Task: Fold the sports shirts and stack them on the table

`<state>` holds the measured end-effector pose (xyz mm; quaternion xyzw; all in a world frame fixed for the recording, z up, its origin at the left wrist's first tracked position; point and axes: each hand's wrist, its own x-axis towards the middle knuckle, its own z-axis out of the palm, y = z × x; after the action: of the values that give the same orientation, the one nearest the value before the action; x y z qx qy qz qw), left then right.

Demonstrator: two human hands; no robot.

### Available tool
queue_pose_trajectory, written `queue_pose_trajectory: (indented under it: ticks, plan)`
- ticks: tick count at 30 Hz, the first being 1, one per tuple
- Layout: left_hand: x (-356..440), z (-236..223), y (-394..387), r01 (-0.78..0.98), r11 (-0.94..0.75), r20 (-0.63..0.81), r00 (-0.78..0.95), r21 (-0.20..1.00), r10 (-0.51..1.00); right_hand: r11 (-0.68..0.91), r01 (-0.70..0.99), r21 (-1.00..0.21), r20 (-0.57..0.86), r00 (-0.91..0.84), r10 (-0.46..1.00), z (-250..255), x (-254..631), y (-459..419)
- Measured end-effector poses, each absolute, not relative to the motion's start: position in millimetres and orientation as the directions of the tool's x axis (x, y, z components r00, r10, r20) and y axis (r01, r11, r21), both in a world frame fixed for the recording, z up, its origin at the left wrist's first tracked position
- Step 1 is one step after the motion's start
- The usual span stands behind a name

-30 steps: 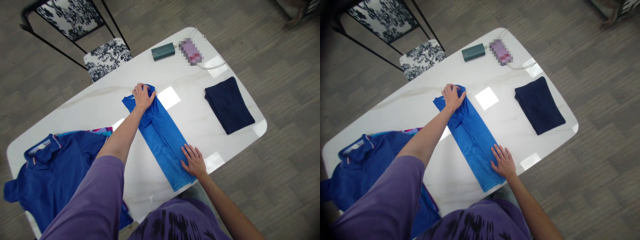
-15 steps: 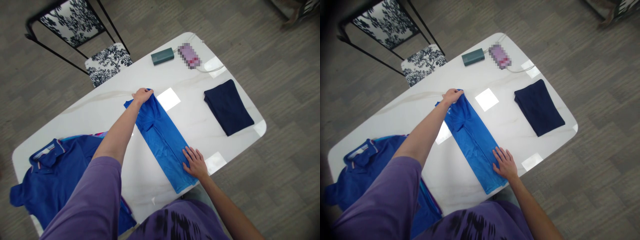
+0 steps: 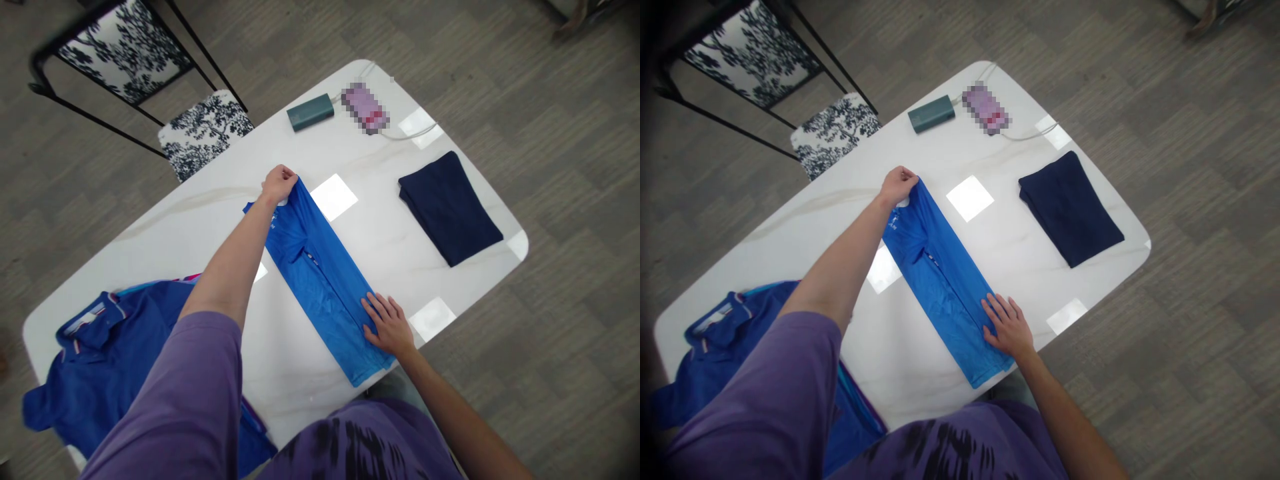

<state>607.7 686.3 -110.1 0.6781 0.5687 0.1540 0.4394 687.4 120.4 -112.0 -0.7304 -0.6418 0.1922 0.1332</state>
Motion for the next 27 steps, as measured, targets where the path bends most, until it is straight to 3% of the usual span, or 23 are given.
queue_pose_trajectory:
  ticks: [3,5,11,17,20,23,25,27]
  plan:
    - [607,-100,665,0.69,-0.223,-0.105,0.398,0.689,0.911,-0.139,0.886,-0.443,-0.116,0.098,0.988,-112,688,120]
    - [602,-93,643,0.658,-0.305,-0.018,0.436,0.688,0.9,-0.145,0.886,-0.441,-0.121,0.102,0.987,-112,689,120]
    - [583,-100,597,0.637,-0.474,-0.092,0.649,0.608,0.755,-0.157,0.883,-0.443,-0.147,0.101,0.984,-113,689,119]
    - [594,-111,612,0.699,-0.51,-0.075,0.623,0.501,0.779,-0.165,0.872,-0.461,-0.174,0.094,0.98,-116,690,115]
    - [581,-96,573,0.768,-0.433,0.024,0.48,0.472,0.877,-0.151,0.854,-0.498,-0.157,0.083,0.984,-116,692,111]
    - [535,-73,467,0.836,-0.222,0.064,0.22,0.502,0.973,-0.147,0.819,-0.554,-0.136,0.085,0.987,-113,696,104]
    - [497,-59,369,0.867,-0.002,-0.067,0.041,0.499,0.997,-0.149,0.784,-0.603,-0.123,0.093,0.988,-110,701,100]
    - [468,-46,267,0.868,0.216,-0.346,-0.055,0.446,0.937,-0.172,0.729,-0.662,-0.126,0.118,0.985,-106,708,99]
